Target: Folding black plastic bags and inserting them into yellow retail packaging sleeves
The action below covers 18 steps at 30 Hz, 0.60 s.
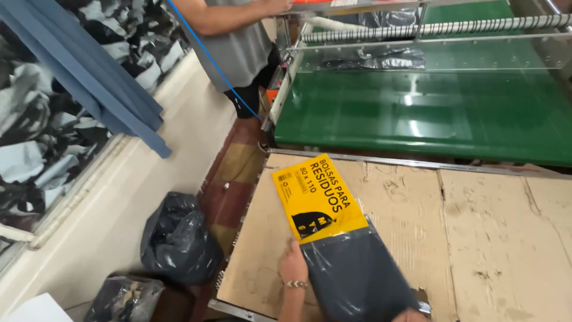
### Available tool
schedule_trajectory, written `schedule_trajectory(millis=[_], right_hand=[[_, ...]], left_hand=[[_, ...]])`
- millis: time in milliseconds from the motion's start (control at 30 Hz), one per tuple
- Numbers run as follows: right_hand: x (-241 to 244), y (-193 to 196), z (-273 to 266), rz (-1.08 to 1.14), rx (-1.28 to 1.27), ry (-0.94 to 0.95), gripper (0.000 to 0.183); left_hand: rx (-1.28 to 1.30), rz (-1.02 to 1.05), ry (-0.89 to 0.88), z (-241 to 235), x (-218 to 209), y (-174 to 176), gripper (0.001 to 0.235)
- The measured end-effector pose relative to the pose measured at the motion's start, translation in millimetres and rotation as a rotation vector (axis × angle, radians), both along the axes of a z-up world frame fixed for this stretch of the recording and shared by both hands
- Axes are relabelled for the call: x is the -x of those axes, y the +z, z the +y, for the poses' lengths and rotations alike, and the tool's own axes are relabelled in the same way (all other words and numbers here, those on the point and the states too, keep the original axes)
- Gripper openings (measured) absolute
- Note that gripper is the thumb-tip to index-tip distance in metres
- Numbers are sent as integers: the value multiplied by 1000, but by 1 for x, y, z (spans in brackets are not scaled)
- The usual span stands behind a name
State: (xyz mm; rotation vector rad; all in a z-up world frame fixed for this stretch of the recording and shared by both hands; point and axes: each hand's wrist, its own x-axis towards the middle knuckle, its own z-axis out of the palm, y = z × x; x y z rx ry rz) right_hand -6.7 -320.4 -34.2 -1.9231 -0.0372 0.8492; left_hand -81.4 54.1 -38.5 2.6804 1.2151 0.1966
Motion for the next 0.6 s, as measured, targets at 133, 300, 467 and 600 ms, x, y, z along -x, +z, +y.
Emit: schedule_trajectory(millis=[133,300,467,600], right_hand=[[-92,104,67,-240,135,253,29],[-179,18,145,-506,341,302,54],[-192,-28,140,-662,37,335,32],[-143,29,76,-445,12,284,26]], left_hand=[[-181,-23,-184,-2,14,-2,59],[-147,-90,-251,-15,31,-28,63],[-137,-52,-320,-21,52,-12,61],[-217,-279,-498,-48,84,-20,58]])
